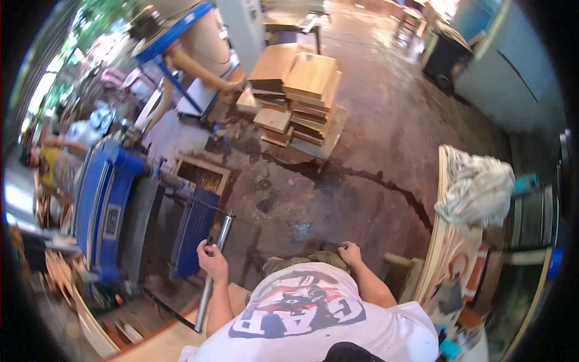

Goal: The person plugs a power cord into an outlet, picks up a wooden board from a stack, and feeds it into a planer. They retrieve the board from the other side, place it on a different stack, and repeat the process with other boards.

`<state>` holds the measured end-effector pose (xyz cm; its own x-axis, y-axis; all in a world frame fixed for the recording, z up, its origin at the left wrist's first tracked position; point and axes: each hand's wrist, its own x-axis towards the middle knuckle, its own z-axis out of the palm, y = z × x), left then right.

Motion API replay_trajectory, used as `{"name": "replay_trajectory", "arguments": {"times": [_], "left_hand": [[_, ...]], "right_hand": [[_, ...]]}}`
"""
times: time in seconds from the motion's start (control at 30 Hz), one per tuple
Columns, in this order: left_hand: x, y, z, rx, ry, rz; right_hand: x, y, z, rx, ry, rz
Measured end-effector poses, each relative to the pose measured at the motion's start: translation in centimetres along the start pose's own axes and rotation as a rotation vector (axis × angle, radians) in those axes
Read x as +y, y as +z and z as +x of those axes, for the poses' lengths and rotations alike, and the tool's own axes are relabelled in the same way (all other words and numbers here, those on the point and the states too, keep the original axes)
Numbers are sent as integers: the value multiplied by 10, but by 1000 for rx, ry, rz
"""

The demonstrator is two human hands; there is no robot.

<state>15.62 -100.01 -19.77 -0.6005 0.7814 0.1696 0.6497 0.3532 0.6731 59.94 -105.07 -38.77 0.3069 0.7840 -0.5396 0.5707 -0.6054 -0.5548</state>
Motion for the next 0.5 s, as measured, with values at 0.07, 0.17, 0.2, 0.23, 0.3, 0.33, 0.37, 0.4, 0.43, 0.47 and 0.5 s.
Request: {"name": "replay_trajectory", "arguments": {"times": [0.07, 0.17, 0.2, 0.23, 0.3, 0.33, 0.37, 0.4, 0.43, 0.47, 0.5], "left_hand": [[14, 7, -39, 51, 11, -75], [-20, 19, -93, 147, 62, 10], [-25, 23, -108, 190, 6, -47], [-29, 25, -122, 231, -47, -102], [-34, 25, -138, 236, -179, -161], [-27, 25, -139, 215, -239, -214], [-13, 25, -137, 194, -295, -269], [-1, 28, -132, 172, -348, -324], [7, 32, -126, 170, -336, -347], [13, 36, -116, 161, -317, -369], [19, 40, -100, 149, -294, -395]], "right_hand": [[0, -23, 20, -17, -70, -46], [-22, -48, 81, 40, -253, -65], [-53, -62, 96, 54, -290, -54], [-91, -73, 113, 66, -324, -41], [-144, -64, 167, 242, -597, 27], [-176, -59, 203, -25, -473, 258], [-231, -71, 199, -242, -296, 547], [-277, -78, 195, -406, -121, 868], [-319, -77, 195, -444, -116, 1027], [-354, -74, 197, -428, -88, 1090], [-385, -71, 203, -406, -61, 1155]]}}
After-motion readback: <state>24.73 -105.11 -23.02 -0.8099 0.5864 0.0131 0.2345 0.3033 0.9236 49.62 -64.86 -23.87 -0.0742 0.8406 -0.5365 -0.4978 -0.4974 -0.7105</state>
